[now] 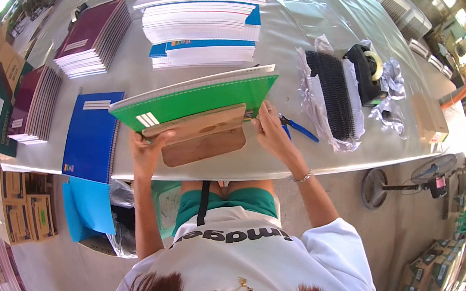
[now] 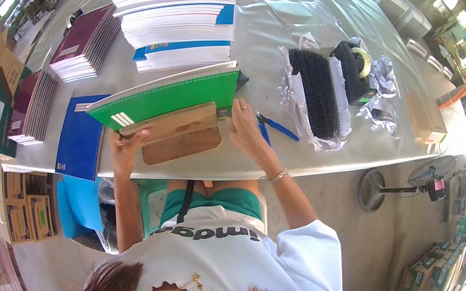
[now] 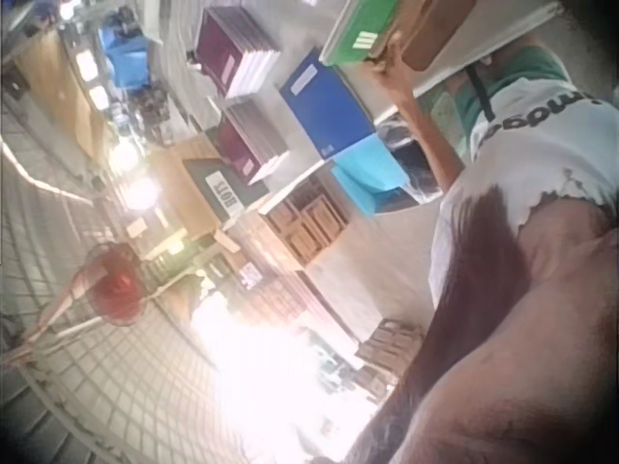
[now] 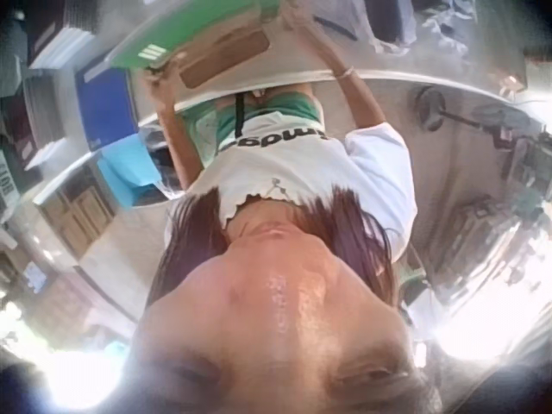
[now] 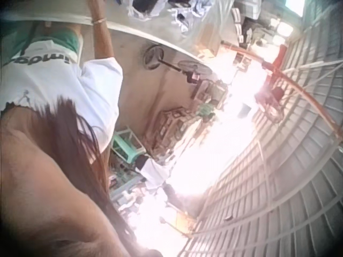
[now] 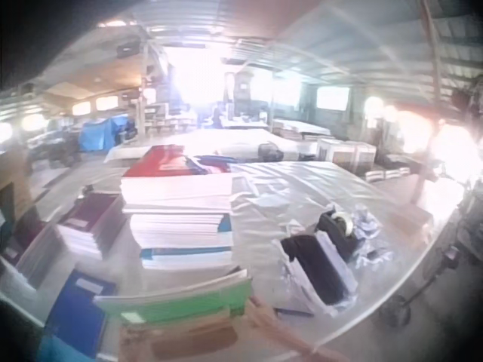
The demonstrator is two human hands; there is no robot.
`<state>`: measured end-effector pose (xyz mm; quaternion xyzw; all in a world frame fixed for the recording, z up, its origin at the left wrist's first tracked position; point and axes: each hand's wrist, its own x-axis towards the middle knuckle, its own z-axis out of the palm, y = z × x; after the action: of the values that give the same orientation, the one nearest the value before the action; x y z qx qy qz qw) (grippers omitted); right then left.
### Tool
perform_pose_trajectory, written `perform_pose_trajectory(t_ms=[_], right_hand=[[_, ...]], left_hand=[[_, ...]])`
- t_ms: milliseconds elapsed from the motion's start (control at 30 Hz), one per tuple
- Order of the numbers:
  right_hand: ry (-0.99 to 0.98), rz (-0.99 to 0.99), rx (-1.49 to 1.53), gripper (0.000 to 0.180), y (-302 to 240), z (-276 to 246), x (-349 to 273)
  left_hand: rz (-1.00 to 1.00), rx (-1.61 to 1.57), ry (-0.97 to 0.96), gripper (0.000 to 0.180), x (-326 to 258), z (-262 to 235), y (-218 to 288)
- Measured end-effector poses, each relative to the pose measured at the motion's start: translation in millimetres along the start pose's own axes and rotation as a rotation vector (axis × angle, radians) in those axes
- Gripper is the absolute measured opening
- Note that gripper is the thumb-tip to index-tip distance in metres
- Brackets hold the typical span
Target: The person takes stacks of paper, aligns them on a wooden block, threads a spiral binding coil through the holes, and cuts the excess wire with pliers.
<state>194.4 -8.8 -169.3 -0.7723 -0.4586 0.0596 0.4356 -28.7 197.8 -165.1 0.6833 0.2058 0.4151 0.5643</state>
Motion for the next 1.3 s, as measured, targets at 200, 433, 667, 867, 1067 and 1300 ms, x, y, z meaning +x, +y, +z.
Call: perform_pose_trajectory(t_ms=[200,433,667,867,1067,1300], right_hand=[[0.442,0.005,-0.451,0.032,61,-106,50],[0.29,0.431,-0.471,0.036,261,-224,38],[0.198,0.399,-0.195,0.033,276,-225,55],[0.323,0.265,-0.66,0.033,254,-263,58],[0.197,0.064,-0.249,0.026,35,-201,62],[0.119,-0.127,0.133,0.028,-61,-127,46]], left_hand=[[-0.179,-0.031,-0.077,0.045,14,-25,14],[-0.069,-0.128,-0.129,0.048,55,-11,1],[-0.091,-0.147,-0.152,0.06,62,-24,4],[0.204,0.112,0.11,0.08,63,-6,11],[0.565,0.627,0.505,0.068,21,41,52],[0.732,0.719,0.211,0.058,26,117,94]])
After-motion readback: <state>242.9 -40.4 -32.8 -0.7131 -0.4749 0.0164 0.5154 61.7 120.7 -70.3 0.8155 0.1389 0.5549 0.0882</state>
